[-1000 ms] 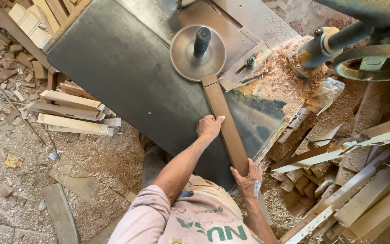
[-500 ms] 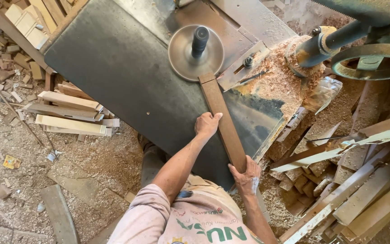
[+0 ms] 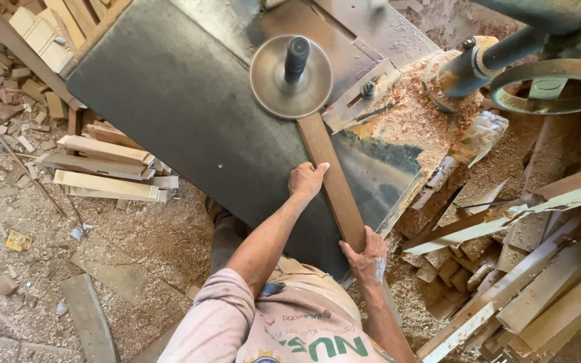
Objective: Using a stationary disc sander to smooth and shape the edges of a wooden strip in a workshop.
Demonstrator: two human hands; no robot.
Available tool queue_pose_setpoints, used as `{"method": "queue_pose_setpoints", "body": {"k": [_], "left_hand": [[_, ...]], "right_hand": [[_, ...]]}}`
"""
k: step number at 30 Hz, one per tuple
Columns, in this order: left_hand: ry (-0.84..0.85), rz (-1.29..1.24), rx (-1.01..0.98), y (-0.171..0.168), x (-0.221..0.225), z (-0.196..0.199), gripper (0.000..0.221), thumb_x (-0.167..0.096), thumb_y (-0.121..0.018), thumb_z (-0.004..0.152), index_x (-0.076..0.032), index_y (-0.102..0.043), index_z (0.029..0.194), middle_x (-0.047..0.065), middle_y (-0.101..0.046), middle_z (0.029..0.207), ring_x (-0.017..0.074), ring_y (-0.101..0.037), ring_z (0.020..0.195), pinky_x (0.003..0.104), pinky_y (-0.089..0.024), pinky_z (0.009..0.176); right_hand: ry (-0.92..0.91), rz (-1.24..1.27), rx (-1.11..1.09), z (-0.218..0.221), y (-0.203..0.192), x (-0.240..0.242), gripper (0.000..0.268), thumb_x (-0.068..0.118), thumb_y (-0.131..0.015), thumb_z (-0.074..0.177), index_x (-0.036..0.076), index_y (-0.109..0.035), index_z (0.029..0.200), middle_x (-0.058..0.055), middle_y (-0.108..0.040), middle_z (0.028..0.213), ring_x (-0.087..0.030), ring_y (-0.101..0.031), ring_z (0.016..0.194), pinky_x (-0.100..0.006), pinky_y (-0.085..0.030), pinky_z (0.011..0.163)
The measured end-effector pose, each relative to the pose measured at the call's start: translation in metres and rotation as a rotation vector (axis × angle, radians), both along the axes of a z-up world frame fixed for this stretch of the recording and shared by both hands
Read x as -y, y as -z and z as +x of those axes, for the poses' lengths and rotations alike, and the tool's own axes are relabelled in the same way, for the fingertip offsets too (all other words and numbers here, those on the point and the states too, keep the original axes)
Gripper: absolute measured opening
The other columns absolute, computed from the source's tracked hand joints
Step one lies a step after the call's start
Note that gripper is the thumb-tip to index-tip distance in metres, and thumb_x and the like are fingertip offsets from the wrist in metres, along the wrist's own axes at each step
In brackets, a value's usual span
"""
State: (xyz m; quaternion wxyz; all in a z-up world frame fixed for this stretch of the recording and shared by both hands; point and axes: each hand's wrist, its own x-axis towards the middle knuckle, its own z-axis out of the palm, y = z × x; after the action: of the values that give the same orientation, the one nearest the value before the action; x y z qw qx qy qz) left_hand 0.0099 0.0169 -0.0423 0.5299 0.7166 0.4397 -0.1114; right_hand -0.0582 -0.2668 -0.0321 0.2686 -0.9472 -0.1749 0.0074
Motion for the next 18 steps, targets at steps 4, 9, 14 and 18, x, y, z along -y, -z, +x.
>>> {"method": "queue_pose_setpoints", "body": {"k": [4,9,14,18], "left_hand": [[0.229,0.016,-0.150,-0.059,0.005,-0.012,0.054,-0.057,-0.053,0.094,-0.008,-0.062,0.073,0.015,-0.071,0.086,0.0412,-0.069,0.087,0.053,-0.049,0.077],[0.875,0.431,0.151,-0.040,0.069,-0.039,0.040,-0.051,-0.066,0.087,-0.013,-0.070,0.098,0.011,-0.073,0.096,0.0324,-0.072,0.089,0.043,-0.057,0.072],[1.607,0.710,0.788,-0.087,0.140,-0.038,0.094,-0.075,-0.077,0.073,-0.026,-0.042,0.145,0.014,-0.048,0.150,0.0334,-0.045,0.137,0.058,-0.034,0.116],[1.528,0.527,0.946,-0.087,0.200,-0.032,0.088,-0.053,-0.073,0.087,-0.022,-0.028,0.155,0.011,-0.059,0.128,0.0236,-0.058,0.104,0.044,-0.043,0.097]], "right_hand": [[-0.008,-0.239,-0.201,-0.016,-0.014,0.018,0.080,0.058,-0.074,0.081,0.011,-0.052,0.142,-0.014,-0.063,0.123,-0.027,-0.059,0.105,-0.045,-0.053,0.087],[0.056,-0.412,-0.407,-0.043,-0.026,0.101,0.085,0.059,-0.071,0.078,0.015,-0.047,0.147,-0.015,-0.062,0.131,-0.026,-0.061,0.109,-0.048,-0.060,0.086],[-0.097,-0.733,-0.504,-0.023,-0.121,0.155,0.085,0.065,-0.074,0.075,0.024,-0.047,0.144,0.002,-0.067,0.131,-0.013,-0.068,0.109,-0.032,-0.062,0.092],[-0.176,-0.873,-0.002,-0.020,-0.249,0.140,0.088,0.072,-0.043,0.086,0.017,-0.037,0.153,-0.005,-0.045,0.152,-0.025,-0.045,0.132,-0.050,-0.036,0.104]]}}
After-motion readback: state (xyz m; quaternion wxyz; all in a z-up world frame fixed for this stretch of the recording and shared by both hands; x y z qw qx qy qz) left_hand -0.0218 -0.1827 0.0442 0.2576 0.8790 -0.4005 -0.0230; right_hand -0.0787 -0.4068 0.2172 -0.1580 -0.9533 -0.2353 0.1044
